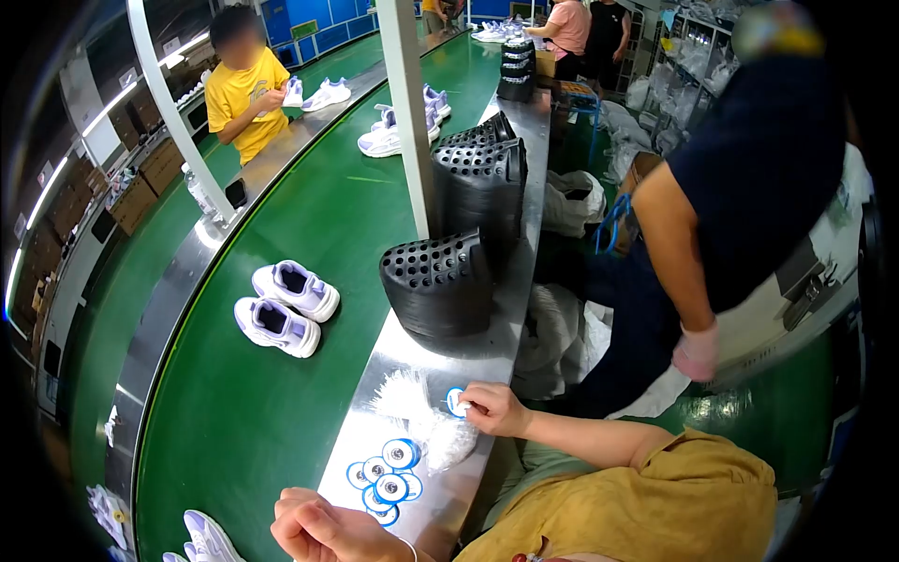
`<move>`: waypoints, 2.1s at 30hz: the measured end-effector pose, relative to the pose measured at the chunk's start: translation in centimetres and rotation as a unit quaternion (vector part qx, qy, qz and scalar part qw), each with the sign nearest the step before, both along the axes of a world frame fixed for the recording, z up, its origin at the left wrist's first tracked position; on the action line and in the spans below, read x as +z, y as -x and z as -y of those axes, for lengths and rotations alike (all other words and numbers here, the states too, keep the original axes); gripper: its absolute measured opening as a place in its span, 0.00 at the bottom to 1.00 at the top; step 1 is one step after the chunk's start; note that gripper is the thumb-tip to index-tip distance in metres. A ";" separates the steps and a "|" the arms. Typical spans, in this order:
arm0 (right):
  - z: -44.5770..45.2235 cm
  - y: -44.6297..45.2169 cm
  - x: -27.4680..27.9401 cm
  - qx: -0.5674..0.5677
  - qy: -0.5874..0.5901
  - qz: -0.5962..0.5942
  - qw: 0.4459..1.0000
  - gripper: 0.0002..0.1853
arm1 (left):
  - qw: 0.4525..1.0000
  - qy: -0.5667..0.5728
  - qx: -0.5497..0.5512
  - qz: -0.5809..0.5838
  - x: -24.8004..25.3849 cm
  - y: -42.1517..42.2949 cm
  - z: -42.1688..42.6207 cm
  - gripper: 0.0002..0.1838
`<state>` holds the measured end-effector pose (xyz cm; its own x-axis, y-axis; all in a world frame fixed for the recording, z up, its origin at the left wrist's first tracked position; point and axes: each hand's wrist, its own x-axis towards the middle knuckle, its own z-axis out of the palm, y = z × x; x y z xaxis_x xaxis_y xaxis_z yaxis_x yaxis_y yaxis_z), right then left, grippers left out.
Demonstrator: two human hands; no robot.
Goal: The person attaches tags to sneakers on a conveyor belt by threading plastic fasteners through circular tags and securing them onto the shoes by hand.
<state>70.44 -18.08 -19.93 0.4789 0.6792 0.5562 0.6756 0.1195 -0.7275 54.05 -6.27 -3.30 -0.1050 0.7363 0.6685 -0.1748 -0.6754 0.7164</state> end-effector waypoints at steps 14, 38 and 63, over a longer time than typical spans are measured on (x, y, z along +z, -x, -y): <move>0.1 0.1 0.2 -0.003 0.010 0.002 1.000 0.07 | 0.999 0.034 -0.030 0.015 2.4 0.3 1.9 0.14; 0.1 -0.1 -0.5 -0.009 -0.019 0.000 1.000 0.05 | 1.000 0.006 -0.014 0.003 1.5 -0.3 2.3 0.15; 0.7 -1.2 -0.6 0.015 -0.005 -0.095 0.995 0.07 | 0.956 0.018 0.021 -0.291 -4.0 -3.6 -9.7 0.10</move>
